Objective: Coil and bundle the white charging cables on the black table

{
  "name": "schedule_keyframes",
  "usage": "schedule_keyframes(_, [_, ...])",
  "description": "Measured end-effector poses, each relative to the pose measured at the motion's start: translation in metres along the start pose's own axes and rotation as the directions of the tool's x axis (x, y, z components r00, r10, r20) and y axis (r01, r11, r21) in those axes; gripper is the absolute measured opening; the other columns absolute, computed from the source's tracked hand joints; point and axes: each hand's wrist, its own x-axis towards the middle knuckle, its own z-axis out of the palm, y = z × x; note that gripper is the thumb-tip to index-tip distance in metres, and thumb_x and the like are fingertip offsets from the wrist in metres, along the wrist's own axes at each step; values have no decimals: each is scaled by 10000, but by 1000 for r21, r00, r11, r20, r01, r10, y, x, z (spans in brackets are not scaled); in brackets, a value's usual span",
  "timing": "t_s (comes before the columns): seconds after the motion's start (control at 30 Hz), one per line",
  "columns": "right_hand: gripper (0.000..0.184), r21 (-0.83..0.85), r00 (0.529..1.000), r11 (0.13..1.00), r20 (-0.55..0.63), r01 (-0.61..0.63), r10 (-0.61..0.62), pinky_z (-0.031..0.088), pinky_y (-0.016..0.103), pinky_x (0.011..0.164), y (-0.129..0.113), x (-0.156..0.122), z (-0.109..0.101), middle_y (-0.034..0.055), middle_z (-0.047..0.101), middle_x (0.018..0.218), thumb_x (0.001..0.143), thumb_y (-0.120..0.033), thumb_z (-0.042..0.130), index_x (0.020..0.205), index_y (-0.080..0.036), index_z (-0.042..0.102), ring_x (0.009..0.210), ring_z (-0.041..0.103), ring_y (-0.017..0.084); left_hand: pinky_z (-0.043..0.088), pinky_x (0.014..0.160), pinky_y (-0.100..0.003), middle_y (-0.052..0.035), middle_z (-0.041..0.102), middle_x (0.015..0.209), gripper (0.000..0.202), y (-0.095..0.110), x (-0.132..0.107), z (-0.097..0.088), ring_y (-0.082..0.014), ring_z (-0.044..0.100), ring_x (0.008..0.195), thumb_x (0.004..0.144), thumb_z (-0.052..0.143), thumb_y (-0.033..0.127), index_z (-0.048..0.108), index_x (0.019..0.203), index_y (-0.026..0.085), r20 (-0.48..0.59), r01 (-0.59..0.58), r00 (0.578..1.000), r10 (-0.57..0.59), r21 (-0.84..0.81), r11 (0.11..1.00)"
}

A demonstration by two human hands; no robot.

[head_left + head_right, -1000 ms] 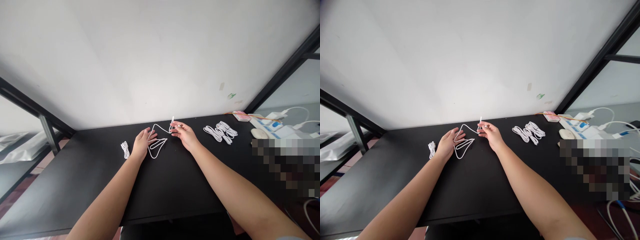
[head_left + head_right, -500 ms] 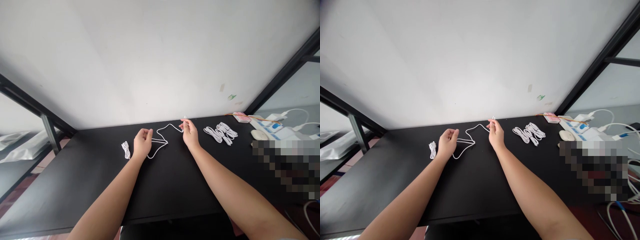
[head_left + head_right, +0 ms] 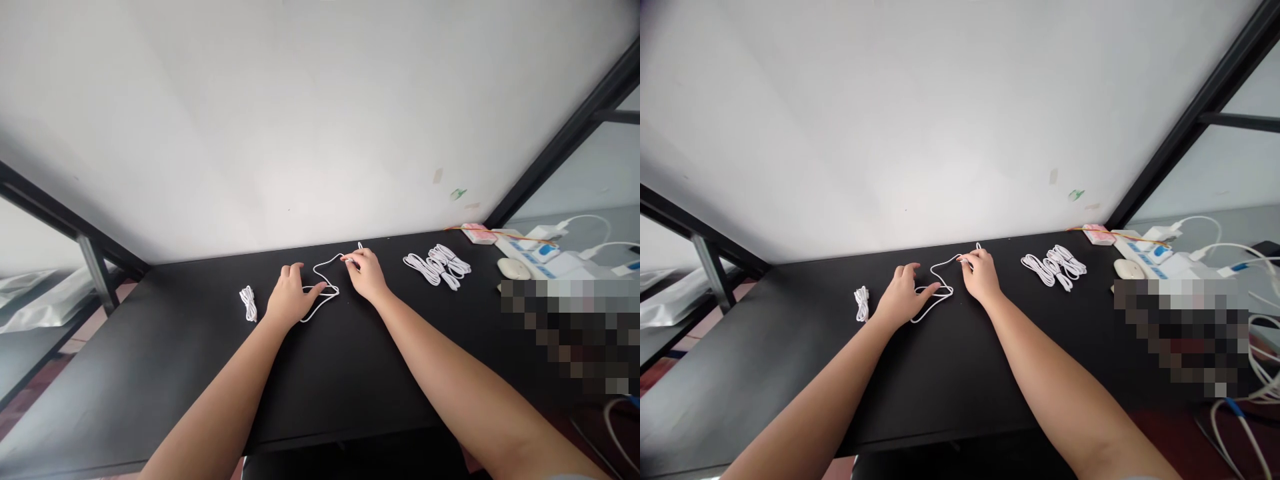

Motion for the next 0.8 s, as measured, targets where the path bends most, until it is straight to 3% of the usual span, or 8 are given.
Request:
schedule_keyframes(0.1, [242,-12,1000,1000,-4,-12,12,489,435,978,0,1,0,95,655,1027,916,-178,535,974,-220,766,1019,609,258,508,874,-420,-198,555,1310,728,2,0,-8,-347,594,1199,874,493,702,480,1333,137,-49,70,997,-65,113,991])
schedule_keyframes(0.2, [241,-6,999,999,8,-44,44,487,432,987,-2,1,-1,86,679,1055,910,-165,533,957,-222,762,1039,628,252,511,815,-452,-188,680,1067,751,4,2,-17,-375,668,1021,850,368,808,628,1083,143,59,164,982,-181,218,962])
schedule_keyframes(0.3, [238,8,998,998,28,-64,63,484,425,995,-5,1,-2,66,700,1066,911,-162,533,949,-233,757,1035,659,235,508,770,-446,-175,720,894,823,7,3,-20,-381,697,909,815,249,879,684,849,182,214,150,952,-218,296,943])
schedule_keyframes(0.47, [234,16,997,998,49,-53,52,473,421,1014,-9,1,-3,45,723,1060,913,-153,532,949,-235,748,1017,682,219,506,695,-398,-180,728,849,816,19,-1,-11,-360,703,844,784,297,899,692,800,185,232,98,958,-169,290,952])
schedule_keyframes(0.57, [237,45,997,998,71,-38,35,502,400,972,-8,1,-2,62,718,1062,918,-157,522,963,-223,745,1013,680,223,491,667,-372,-163,725,845,661,24,-4,-6,-337,698,823,821,413,806,667,767,198,222,46,969,-106,258,965])
schedule_keyframes(0.67, [238,56,995,998,92,-29,24,513,398,955,-6,1,-1,75,710,1062,920,-162,516,960,-218,744,1006,671,227,472,648,-354,-130,717,832,428,22,-4,-4,-309,688,797,863,514,607,625,731,215,212,27,974,-76,227,974])
schedule_keyframes(0.8, [237,33,998,999,69,-3,0,500,428,978,-3,0,2,81,692,1052,911,-160,527,956,-219,752,1012,640,243,428,619,-323,-86,691,766,243,17,-3,-4,-265,663,733,867,527,392,560,691,227,201,25,978,-63,187,982])
